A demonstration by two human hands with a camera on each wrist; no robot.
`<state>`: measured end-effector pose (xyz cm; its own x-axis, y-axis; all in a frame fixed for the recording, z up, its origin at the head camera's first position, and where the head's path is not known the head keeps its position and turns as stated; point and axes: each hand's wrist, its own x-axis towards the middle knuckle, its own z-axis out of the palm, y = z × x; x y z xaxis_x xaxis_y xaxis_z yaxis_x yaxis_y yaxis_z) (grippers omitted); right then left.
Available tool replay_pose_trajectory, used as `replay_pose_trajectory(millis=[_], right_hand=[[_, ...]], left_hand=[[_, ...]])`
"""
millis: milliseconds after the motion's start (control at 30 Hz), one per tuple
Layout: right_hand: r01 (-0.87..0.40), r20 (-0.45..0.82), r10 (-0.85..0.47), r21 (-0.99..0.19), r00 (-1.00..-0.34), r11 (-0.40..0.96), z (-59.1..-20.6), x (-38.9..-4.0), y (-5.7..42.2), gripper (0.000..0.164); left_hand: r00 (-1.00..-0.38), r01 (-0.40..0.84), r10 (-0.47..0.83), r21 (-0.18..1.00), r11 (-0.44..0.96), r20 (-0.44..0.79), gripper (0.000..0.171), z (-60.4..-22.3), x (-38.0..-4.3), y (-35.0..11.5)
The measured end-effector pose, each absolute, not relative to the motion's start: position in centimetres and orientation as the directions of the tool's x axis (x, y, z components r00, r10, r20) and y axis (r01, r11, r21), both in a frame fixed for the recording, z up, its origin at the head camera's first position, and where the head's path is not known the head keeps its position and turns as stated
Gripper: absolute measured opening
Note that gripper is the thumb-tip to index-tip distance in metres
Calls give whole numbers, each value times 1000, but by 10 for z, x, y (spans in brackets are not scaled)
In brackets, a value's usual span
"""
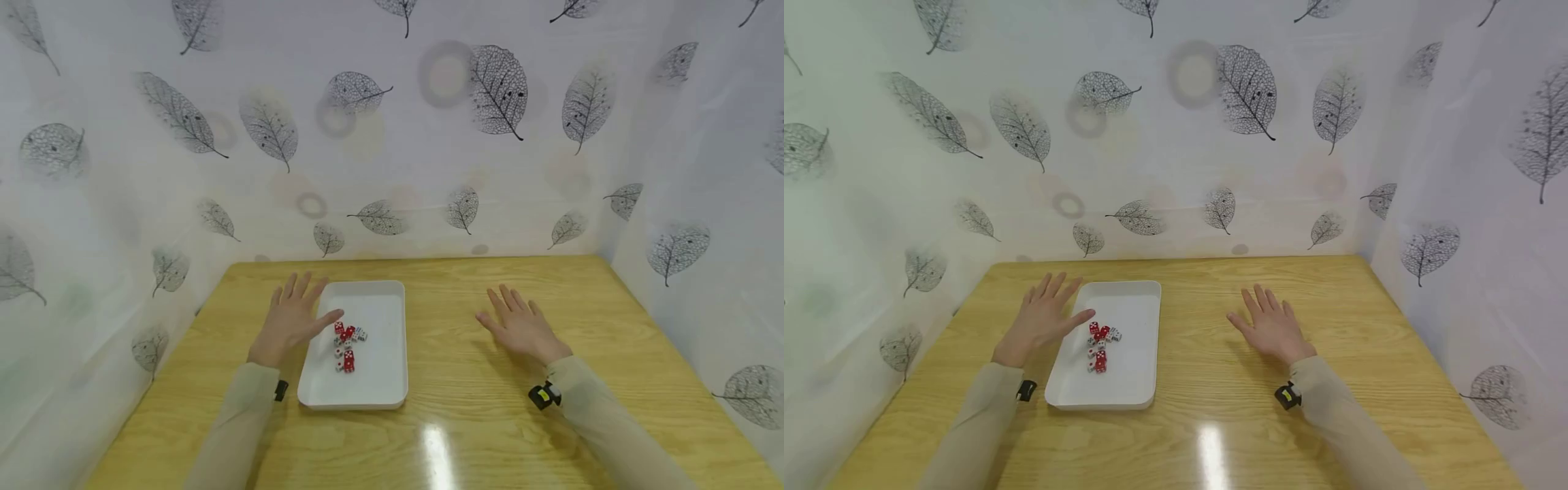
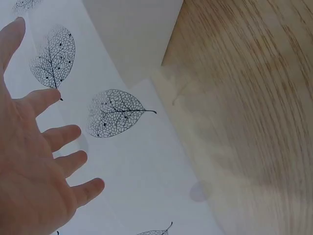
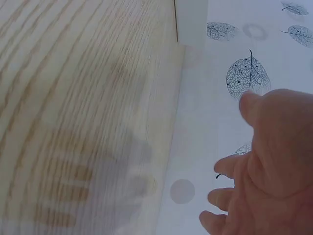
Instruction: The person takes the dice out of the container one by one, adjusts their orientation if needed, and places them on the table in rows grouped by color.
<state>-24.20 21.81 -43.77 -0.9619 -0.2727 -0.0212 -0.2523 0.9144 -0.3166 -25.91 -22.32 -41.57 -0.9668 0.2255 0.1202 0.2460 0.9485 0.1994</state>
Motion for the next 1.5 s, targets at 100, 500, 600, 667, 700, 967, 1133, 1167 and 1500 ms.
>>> replay_pose_trajectory(millis=[100, 500, 600, 667, 700, 967, 1133, 1167, 1500], right_hand=[[-268, -8, -285, -315, -958, 910, -440, -242, 218, 75], [-319, 19, -343, -419, -939, 850, -440, -246, 195, 57], [-323, 32, -344, -433, -938, 841, -440, -247, 188, 51], [-326, 41, -345, -449, -938, 832, -439, -248, 183, 48], [-326, 44, -346, -459, -937, 827, -438, -248, 181, 46], [-398, 111, -401, -513, -909, 761, -436, -249, 158, 35], [-445, 146, -439, -526, -887, 725, -433, -251, 145, 30], [-456, 154, -447, -526, -881, 718, -433, -252, 142, 29], [-494, 163, -495, -557, -853, 668, -434, -259, 115, 24]], left_hand=[[-960, 266, 234, 244, 932, 152, 80, -417, -263, -224], [-986, 163, 130, 504, 848, 101, 51, -418, -263, -237], [-989, 150, 117, 526, 837, 95, 44, -419, -263, -240], [-991, 137, 108, 541, 830, 85, 39, -420, -263, -242], [-991, 130, 104, 548, 826, 79, 37, -420, -264, -242], [-997, 40, 72, 601, 799, -30, 34, -423, -265, -246], [-992, -14, 71, 664, 747, -101, 35, -424, -266, -247], [-991, -27, 72, 679, 733, -117, 35, -424, -266, -246], [-972, -118, 90, 777, 619, -219, 36, -426, -259, -244]])
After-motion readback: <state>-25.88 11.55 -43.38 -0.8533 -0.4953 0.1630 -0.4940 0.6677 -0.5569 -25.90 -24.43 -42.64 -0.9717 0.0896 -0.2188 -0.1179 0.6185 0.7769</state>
